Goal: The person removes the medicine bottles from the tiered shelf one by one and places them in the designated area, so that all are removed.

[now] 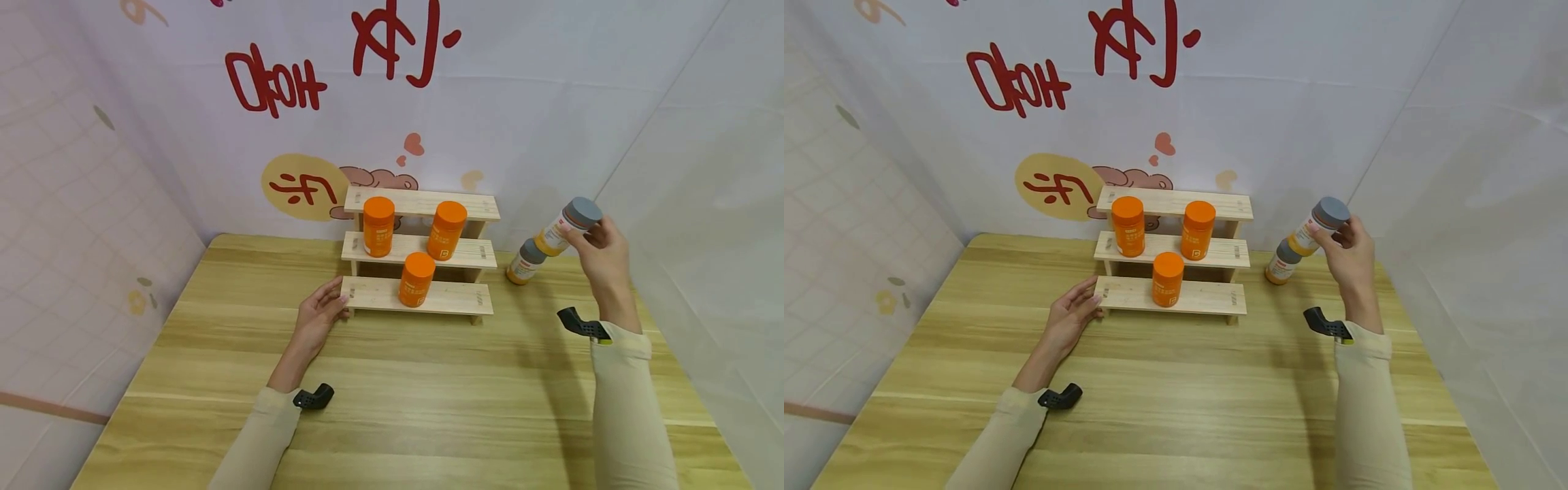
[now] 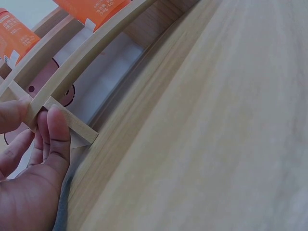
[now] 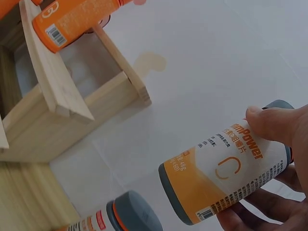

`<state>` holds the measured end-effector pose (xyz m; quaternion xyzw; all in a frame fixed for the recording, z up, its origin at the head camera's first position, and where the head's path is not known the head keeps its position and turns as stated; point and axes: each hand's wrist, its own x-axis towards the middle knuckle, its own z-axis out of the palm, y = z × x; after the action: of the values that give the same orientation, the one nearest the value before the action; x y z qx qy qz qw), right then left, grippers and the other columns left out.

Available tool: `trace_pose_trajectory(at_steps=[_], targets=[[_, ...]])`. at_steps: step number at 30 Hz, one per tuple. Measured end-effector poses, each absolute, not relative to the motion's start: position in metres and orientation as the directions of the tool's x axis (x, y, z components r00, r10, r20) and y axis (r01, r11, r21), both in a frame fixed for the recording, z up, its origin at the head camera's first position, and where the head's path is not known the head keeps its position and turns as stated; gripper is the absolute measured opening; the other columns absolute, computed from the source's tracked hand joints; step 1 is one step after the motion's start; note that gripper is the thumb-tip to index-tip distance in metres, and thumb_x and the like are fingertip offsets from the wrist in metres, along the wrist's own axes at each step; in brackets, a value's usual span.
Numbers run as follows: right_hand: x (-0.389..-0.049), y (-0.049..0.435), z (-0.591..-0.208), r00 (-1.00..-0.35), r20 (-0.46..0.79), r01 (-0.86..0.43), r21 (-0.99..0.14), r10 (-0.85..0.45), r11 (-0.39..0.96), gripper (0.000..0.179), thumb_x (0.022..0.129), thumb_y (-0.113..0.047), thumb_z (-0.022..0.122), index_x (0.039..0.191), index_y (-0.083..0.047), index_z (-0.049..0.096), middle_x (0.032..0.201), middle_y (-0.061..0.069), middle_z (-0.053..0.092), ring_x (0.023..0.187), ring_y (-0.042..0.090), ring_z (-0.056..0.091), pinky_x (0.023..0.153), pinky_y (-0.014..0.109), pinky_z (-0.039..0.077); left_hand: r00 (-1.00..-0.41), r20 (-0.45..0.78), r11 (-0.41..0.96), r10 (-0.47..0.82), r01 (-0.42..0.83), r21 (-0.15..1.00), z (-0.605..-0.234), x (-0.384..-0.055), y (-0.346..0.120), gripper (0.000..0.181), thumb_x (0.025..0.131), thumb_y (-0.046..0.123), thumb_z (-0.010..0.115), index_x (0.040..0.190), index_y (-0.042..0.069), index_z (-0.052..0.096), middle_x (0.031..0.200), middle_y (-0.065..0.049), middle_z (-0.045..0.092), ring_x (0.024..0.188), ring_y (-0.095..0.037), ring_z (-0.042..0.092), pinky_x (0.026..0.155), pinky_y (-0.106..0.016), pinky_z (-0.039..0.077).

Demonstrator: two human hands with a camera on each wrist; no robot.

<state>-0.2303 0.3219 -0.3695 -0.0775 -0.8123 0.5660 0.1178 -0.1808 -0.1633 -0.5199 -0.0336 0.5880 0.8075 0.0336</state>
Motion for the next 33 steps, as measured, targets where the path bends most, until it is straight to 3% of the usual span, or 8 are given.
trace_pose_trajectory(at_steps=[10,20,26,33], targets=[[-0.228,0.341,-0.381,-0.950,0.065,0.054,-0.929,0.306,0.366,0.063,0.095,-0.045,0.071,0.152,-0.036,0.046,0.145,-0.008,0.053,0.132,0.013,0.048,0.124,0.049,0.033,-0.995,-0.099,-0.313,0.024,-0.102,0.944,-0.521,-0.180,-0.163,0.056,0.098,0.004,0.068,0.151,0.008,0.050,0.108,-0.001,0.057,0.085,-0.012,0.065,0.076,-0.022,0.063],[-0.229,0.355,-0.391,-0.941,0.059,0.083,-0.914,0.333,0.396,0.065,0.096,-0.046,0.069,0.154,-0.037,0.043,0.147,-0.004,0.052,0.124,0.005,0.050,0.118,0.045,0.038,-0.995,-0.097,-0.316,0.012,-0.096,0.944,-0.518,-0.179,-0.163,0.054,0.099,0.003,0.067,0.150,0.008,0.051,0.110,-0.003,0.059,0.084,-0.011,0.064,0.075,-0.021,0.062],[-0.232,0.363,-0.405,-0.944,0.045,0.092,-0.915,0.326,0.394,0.064,0.096,-0.045,0.069,0.154,-0.036,0.044,0.142,-0.008,0.054,0.121,0.005,0.050,0.110,0.037,0.040,-0.995,-0.097,-0.300,0.014,-0.097,0.949,-0.516,-0.179,-0.164,0.054,0.099,0.003,0.067,0.151,0.008,0.051,0.111,-0.004,0.058,0.085,-0.011,0.064,0.075,-0.021,0.062],[-0.234,0.371,-0.423,-0.951,0.054,0.088,-0.896,0.303,0.436,0.065,0.097,-0.044,0.069,0.155,-0.034,0.042,0.136,-0.013,0.054,0.117,0.002,0.050,0.094,0.016,0.043,-0.995,-0.100,-0.311,0.018,-0.101,0.945,-0.516,-0.179,-0.163,0.054,0.099,0.003,0.067,0.151,0.008,0.051,0.112,-0.002,0.059,0.085,-0.011,0.064,0.075,-0.021,0.062]])
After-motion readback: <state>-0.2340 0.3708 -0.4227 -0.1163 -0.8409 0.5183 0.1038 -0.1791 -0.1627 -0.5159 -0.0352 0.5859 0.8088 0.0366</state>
